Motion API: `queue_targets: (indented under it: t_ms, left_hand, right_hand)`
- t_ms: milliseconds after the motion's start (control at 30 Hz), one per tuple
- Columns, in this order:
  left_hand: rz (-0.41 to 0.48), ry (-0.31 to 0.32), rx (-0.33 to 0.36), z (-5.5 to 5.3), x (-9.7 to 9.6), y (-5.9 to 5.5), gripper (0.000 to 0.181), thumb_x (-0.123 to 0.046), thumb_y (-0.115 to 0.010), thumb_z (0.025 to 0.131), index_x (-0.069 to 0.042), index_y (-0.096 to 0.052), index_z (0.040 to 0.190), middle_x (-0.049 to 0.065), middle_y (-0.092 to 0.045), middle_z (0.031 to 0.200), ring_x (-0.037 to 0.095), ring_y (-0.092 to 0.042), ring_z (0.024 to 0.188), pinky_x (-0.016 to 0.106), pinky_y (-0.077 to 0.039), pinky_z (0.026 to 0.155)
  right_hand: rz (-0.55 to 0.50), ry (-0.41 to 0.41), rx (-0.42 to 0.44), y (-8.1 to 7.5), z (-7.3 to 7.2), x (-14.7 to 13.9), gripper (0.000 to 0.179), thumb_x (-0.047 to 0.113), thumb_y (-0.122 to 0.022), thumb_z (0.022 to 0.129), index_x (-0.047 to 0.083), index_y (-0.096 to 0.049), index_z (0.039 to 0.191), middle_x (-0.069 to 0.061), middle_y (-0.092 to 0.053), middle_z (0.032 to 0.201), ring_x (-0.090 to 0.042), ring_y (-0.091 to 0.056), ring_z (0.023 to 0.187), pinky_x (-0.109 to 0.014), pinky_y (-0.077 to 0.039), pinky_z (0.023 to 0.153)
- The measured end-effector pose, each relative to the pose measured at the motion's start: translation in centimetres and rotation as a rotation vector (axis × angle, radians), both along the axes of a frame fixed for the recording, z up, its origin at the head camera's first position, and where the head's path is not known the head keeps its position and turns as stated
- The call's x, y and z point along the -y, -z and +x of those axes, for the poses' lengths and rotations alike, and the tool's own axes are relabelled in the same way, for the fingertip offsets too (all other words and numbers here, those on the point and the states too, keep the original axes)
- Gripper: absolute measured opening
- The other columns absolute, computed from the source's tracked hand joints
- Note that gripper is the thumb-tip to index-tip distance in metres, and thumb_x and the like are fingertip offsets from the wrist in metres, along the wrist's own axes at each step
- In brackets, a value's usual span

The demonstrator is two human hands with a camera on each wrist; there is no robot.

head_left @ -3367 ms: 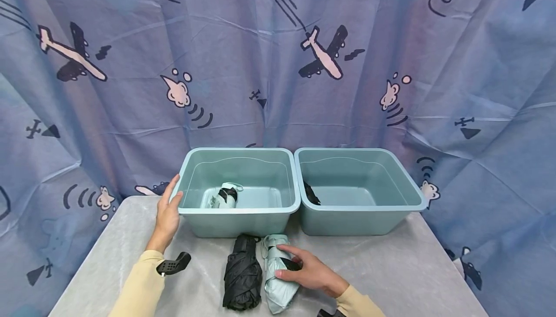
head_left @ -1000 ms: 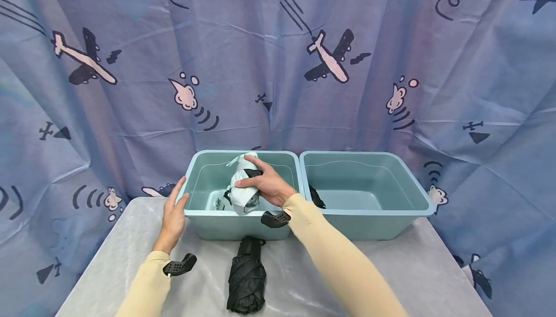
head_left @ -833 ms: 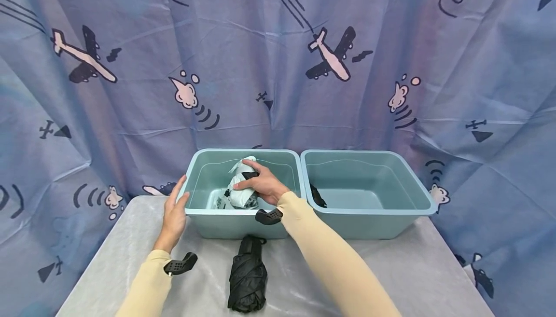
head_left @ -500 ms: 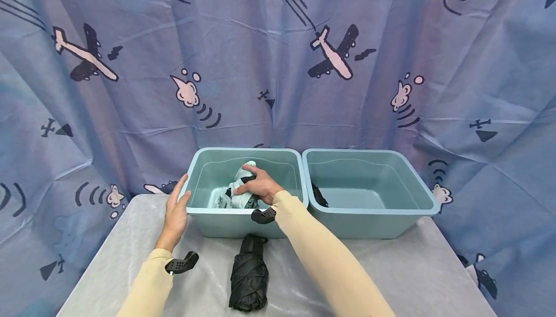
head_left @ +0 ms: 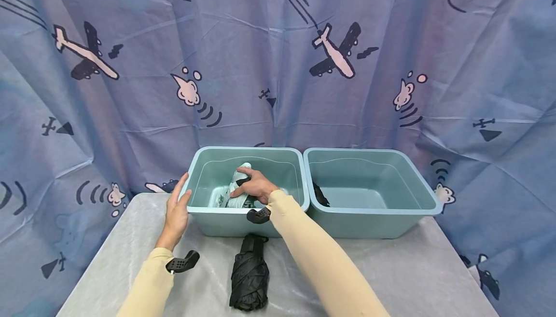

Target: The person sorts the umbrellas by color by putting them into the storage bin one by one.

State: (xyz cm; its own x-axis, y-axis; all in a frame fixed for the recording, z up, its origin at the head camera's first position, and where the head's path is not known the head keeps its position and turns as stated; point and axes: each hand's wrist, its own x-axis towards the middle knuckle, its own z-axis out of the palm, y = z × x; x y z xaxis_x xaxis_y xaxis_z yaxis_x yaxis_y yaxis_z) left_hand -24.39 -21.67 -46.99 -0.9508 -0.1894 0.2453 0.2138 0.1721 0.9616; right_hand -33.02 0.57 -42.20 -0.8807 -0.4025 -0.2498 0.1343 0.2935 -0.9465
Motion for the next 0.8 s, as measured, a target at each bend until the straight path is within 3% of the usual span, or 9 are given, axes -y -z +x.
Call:
queue_targets:
  t_ms: [133,167,333,500,700,800]
  left_hand:
    - [-0.010,-0.006,-0.006,0.05,0.03,0.02,0.053,-0.010,-0.037,0.109,-0.008,-0.027,0.161,0.010,-0.023,0.166,0.028,-0.016,0.153,0.051,-0.013,0.122]
    - [-0.010,-0.008,-0.008,0.04,0.04,0.03,0.053,-0.010,-0.037,0.109,-0.007,-0.028,0.161,0.010,-0.024,0.166,0.028,-0.016,0.152,0.051,-0.014,0.122]
    - [0.003,-0.010,-0.012,0.08,-0.03,-0.03,0.053,-0.009,-0.037,0.108,-0.005,-0.028,0.160,0.013,-0.024,0.166,0.032,-0.018,0.152,0.053,-0.015,0.121]
    - [0.011,-0.005,0.002,0.13,-0.01,-0.07,0.053,-0.010,-0.037,0.109,-0.008,-0.028,0.161,0.011,-0.024,0.166,0.030,-0.019,0.152,0.051,-0.017,0.121]
    - [0.004,0.003,-0.002,0.02,0.09,-0.05,0.053,-0.011,-0.037,0.109,-0.009,-0.027,0.161,0.009,-0.023,0.166,0.027,-0.016,0.153,0.050,-0.014,0.122]
    - [0.005,0.005,-0.004,0.05,0.08,-0.06,0.053,-0.011,-0.037,0.109,-0.010,-0.027,0.162,0.009,-0.023,0.166,0.026,-0.015,0.153,0.050,-0.013,0.123]
  right_hand:
    - [0.048,0.010,-0.007,0.07,-0.07,-0.12,0.092,0.001,-0.085,0.076,0.018,-0.043,0.156,-0.016,-0.032,0.160,-0.024,-0.048,0.129,-0.033,-0.051,0.089]
    - [0.067,0.011,-0.010,0.11,-0.12,-0.17,0.091,0.002,-0.085,0.077,0.019,-0.043,0.156,-0.017,-0.035,0.159,-0.021,-0.055,0.113,-0.030,-0.051,0.079]
    - [0.146,0.006,-0.018,0.12,-0.29,-0.36,0.090,0.007,-0.085,0.078,0.018,-0.043,0.156,-0.019,-0.040,0.155,-0.014,-0.051,0.086,-0.026,-0.042,0.058]
    - [0.219,0.022,-0.024,0.16,-0.43,-0.46,0.089,0.004,-0.084,0.077,0.013,-0.043,0.155,-0.019,-0.041,0.154,-0.018,-0.051,0.095,-0.027,-0.044,0.062]
    - [0.323,0.032,-0.008,0.33,-0.80,-0.36,0.087,0.005,-0.083,0.078,0.014,-0.043,0.155,-0.019,-0.044,0.153,-0.018,-0.047,0.080,-0.027,-0.032,0.050]
    - [0.313,0.036,-0.005,0.29,-0.63,-0.37,0.087,0.002,-0.082,0.078,0.011,-0.043,0.155,-0.020,-0.044,0.152,-0.023,-0.055,0.093,-0.028,-0.044,0.060]
